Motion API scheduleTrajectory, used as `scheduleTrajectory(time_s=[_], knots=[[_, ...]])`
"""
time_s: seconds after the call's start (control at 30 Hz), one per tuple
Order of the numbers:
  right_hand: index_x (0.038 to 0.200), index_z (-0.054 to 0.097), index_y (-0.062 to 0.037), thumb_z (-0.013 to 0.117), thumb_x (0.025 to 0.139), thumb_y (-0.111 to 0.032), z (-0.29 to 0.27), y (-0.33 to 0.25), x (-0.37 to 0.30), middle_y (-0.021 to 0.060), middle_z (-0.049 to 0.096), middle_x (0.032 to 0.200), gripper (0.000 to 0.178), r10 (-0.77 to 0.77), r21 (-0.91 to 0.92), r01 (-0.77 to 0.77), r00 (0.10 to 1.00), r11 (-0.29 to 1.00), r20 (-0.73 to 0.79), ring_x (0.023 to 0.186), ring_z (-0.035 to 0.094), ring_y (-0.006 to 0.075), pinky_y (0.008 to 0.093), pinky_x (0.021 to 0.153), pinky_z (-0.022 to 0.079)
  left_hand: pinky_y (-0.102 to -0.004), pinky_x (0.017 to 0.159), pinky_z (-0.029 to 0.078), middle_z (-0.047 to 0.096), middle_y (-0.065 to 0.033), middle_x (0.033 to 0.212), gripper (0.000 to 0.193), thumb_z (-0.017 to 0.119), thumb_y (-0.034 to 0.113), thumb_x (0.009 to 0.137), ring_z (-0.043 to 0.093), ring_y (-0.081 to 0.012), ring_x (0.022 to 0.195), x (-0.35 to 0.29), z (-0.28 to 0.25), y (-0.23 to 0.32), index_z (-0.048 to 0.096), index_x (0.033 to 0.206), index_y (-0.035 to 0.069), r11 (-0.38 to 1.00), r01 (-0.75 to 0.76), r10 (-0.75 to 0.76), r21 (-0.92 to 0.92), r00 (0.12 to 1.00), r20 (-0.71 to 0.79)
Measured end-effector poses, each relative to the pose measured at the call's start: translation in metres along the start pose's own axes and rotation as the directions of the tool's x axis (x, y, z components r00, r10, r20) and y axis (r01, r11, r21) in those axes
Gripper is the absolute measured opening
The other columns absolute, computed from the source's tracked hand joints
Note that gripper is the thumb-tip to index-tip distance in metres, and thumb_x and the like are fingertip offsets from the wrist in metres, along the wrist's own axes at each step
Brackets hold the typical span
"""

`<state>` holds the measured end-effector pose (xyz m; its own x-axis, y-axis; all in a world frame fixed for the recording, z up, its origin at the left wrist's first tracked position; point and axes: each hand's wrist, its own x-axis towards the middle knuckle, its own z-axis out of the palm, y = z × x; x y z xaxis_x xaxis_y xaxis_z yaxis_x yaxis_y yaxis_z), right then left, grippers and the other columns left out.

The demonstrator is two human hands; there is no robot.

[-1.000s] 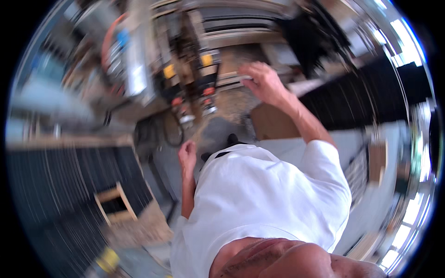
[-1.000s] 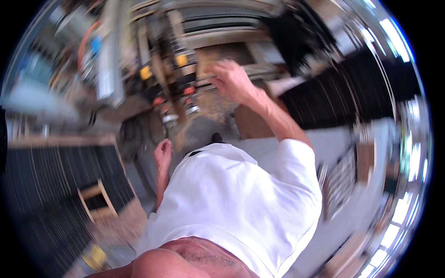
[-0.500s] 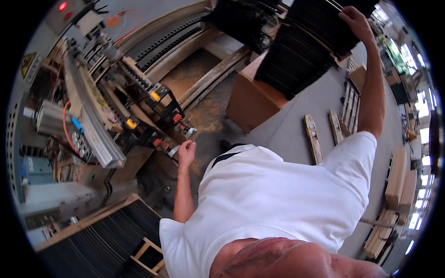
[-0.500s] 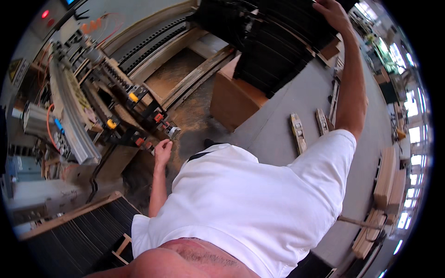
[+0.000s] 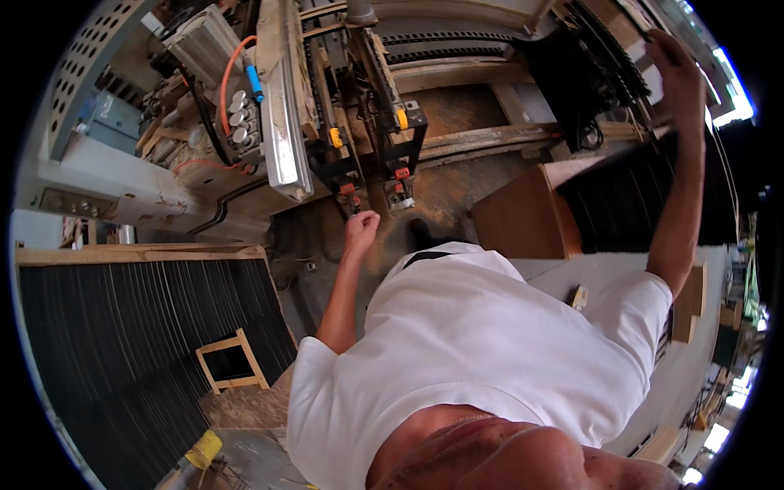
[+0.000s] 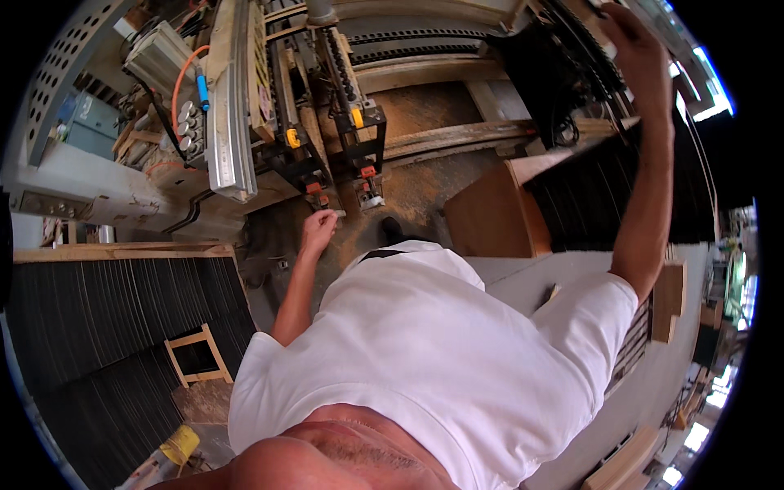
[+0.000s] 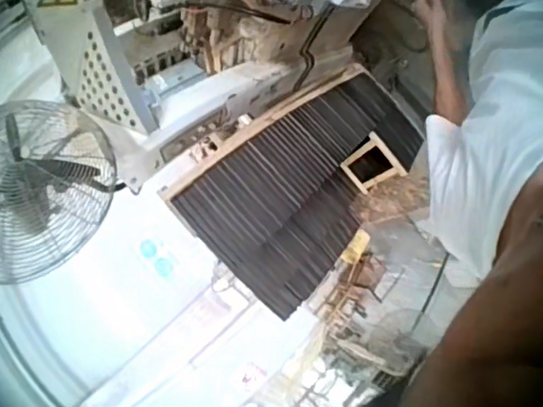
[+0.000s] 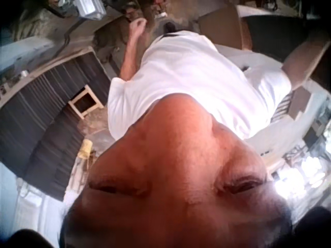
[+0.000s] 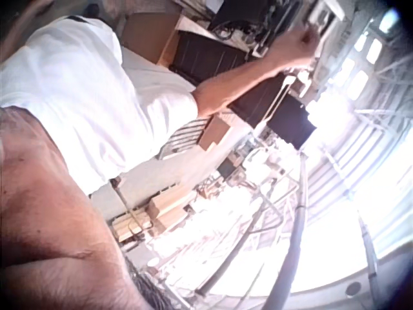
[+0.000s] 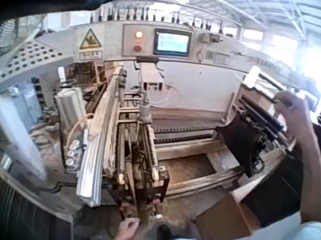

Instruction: The person repeatedly picks up small wooden frames from a conveyor belt, places them onto a jig on a machine, and then removes them after a brief pause. The frames are handled one at a time in a continuous loop.

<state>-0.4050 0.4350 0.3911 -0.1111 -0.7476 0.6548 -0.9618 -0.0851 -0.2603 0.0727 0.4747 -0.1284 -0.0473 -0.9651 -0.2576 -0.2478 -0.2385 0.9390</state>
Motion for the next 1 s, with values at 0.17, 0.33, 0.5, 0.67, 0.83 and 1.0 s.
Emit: scheduleTrajectory(time_s=[0.17,0.33,0.5,0.67,0.83,1.0], knots=[[0.103,0.067,-0.0085,0.065,0.084,-0.013,0.114,-0.042,-0.002,0.0070,0.066,0.090,0.020,-0.260,0.235,0.247,0.965,0.940,0.025,0.081,0.062,0.0171,0.0266,0.073,0.048,-0.0238,0.063,0.049,0.064,-0.0029,0.083,0.023,0.060,0.022,0.090,0.059,-0.0087,0.072,0.061,0.020,0.115,0.064,0.101,0.002,0.977,-0.105,0.093,-0.184,0.993,-0.075],[0.098,0.066,-0.0051,0.068,0.079,-0.005,0.215,-0.027,-0.017,0.0078,0.060,0.080,0.019,-0.166,0.455,0.052,0.963,0.889,0.214,0.070,0.056,0.0178,0.0295,0.063,0.045,-0.0242,0.067,0.051,0.066,-0.0053,0.093,0.027,0.057,0.026,0.093,0.061,-0.0109,0.079,0.160,0.027,0.201,0.062,0.103,0.002,0.875,-0.190,0.071,-0.445,0.960,-0.270],[0.095,0.066,-0.0037,0.069,0.077,-0.004,0.259,0.002,-0.017,0.0075,0.058,0.077,0.019,-0.062,0.464,-0.110,0.938,0.879,0.340,0.066,0.054,0.0157,0.0280,0.060,0.044,-0.0313,0.072,0.052,0.063,-0.0062,0.094,0.040,0.057,0.035,0.091,0.061,-0.0163,0.081,0.325,0.000,0.240,0.057,0.110,0.000,0.729,-0.032,-0.125,-0.684,0.976,-0.179],[0.094,0.065,-0.0024,0.069,0.075,0.000,0.280,0.021,-0.016,0.0072,0.060,0.079,0.019,-0.035,0.464,-0.200,0.893,0.863,0.449,0.068,0.055,0.0155,0.0264,0.061,0.045,-0.0332,0.061,0.055,0.061,-0.0099,0.090,0.040,0.057,0.038,0.091,0.061,-0.0193,0.072,0.452,-0.014,0.263,0.053,0.102,0.000,0.658,-0.015,-0.212,-0.753,0.955,-0.205],[0.092,0.065,-0.0019,0.067,0.075,0.002,0.303,0.014,-0.001,0.0070,0.063,0.081,0.018,-0.122,0.539,-0.168,0.879,0.825,0.460,0.075,0.057,0.0182,0.0264,0.063,0.047,-0.0315,0.058,0.054,0.059,-0.0085,0.081,0.022,0.056,0.028,0.092,0.060,-0.0180,0.066,0.512,-0.021,0.251,0.054,0.098,0.006,0.598,-0.076,-0.171,-0.798,0.961,-0.219],[0.089,0.066,-0.0047,0.068,0.073,-0.003,0.352,-0.021,0.019,0.0077,0.065,0.084,0.017,-0.318,0.579,0.021,0.852,0.815,0.417,0.081,0.057,0.0268,0.0358,0.072,0.047,-0.0296,0.057,0.056,0.063,-0.0084,0.082,0.018,0.057,0.020,0.092,0.065,-0.0192,0.072,0.445,-0.008,0.227,0.057,0.095,0.003,0.516,-0.100,-0.184,-0.851,0.957,-0.225]])
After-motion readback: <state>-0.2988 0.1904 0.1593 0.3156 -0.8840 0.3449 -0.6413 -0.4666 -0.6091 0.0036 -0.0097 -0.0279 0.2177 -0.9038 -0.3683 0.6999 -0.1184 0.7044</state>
